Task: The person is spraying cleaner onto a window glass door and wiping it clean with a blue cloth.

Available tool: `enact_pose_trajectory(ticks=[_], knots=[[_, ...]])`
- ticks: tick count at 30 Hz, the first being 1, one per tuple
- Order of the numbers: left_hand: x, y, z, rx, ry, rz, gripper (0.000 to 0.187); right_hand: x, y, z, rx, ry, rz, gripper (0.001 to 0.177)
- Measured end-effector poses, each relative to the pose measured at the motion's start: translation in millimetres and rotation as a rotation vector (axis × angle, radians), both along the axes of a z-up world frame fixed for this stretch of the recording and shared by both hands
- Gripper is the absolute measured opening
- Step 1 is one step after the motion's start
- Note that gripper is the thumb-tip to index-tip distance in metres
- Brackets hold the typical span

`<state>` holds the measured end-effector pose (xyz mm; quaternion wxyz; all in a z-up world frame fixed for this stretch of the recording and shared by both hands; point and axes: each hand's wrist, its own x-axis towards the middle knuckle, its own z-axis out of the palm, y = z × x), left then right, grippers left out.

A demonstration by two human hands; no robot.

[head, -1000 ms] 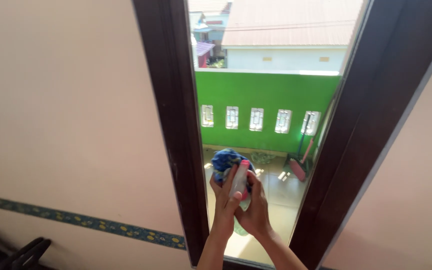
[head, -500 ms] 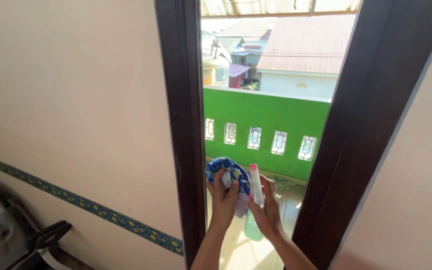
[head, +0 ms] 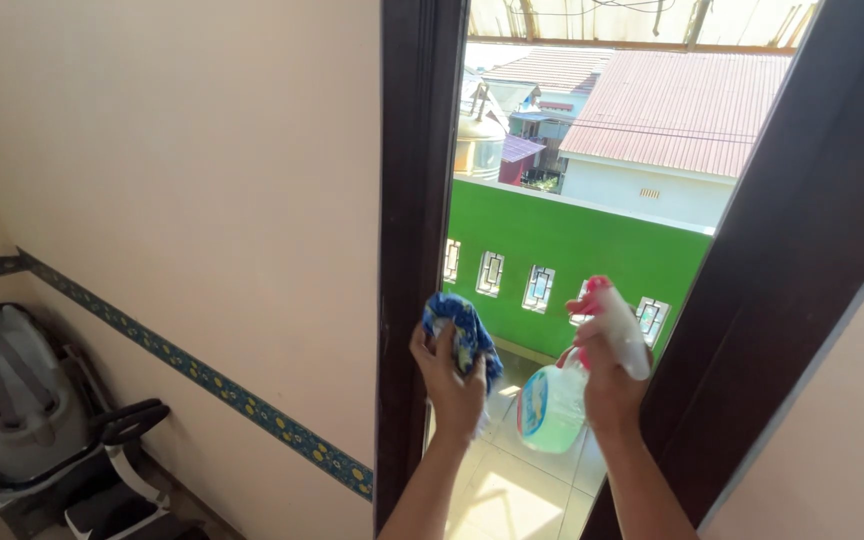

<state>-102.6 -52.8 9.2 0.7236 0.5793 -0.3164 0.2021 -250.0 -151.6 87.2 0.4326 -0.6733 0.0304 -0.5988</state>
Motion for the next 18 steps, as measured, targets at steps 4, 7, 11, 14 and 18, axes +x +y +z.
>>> enact_pose_trajectory(ticks=[4, 7, 11, 14, 18], knots=[[14, 12, 24, -0.06, -0.08, 0.032, 0.063, 4, -15, -21, 0.026, -0.04, -0.062, 0.023], [20, 15, 28, -0.09, -0.032, 0.029, 0.066, 1, 1, -36, 0.067, -0.008, -0.04, 0.029], [22, 22, 21, -0.072, -0.072, -0.025, 0.058, -1, 7, -88, 0.095, 0.107, -0.028, 0.028], [26, 20, 9, -0.007, -0.176, 0.044, 0.054, -6, 14, -106, 0.18, 0.184, 0.021, 0.032], [32, 13, -5, 0.065, -0.285, 0.075, 0.047, -21, 15, -87, 0.219, 0.352, 0.112, 0.043]])
